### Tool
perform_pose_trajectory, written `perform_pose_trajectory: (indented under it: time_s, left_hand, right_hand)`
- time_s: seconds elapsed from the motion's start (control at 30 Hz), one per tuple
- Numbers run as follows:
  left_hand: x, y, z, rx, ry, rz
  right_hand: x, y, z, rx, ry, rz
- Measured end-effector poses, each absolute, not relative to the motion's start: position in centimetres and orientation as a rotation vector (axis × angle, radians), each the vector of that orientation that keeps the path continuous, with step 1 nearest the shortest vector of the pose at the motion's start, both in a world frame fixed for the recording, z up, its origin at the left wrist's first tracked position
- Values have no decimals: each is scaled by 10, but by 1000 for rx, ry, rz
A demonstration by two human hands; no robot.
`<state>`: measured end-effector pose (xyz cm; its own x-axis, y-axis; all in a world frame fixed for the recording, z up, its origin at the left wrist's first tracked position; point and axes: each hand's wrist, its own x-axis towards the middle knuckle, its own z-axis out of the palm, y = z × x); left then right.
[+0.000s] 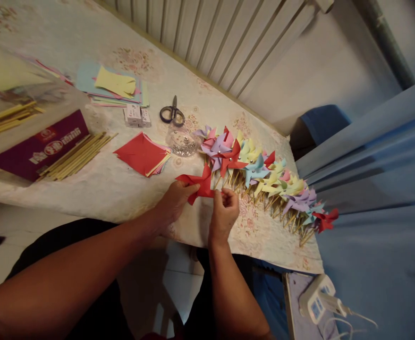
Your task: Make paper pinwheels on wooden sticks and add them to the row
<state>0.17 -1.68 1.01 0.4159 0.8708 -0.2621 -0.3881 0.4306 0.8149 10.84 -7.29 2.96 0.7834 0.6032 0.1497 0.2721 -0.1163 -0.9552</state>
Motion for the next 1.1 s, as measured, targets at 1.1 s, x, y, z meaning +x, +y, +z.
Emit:
perform_pose_trajectory:
  time_s: [1.1]
  left_hand:
    - [-3, -14, 3, 1001, 807, 723]
  right_hand:
    - [126, -68, 13, -1523, -772, 1028]
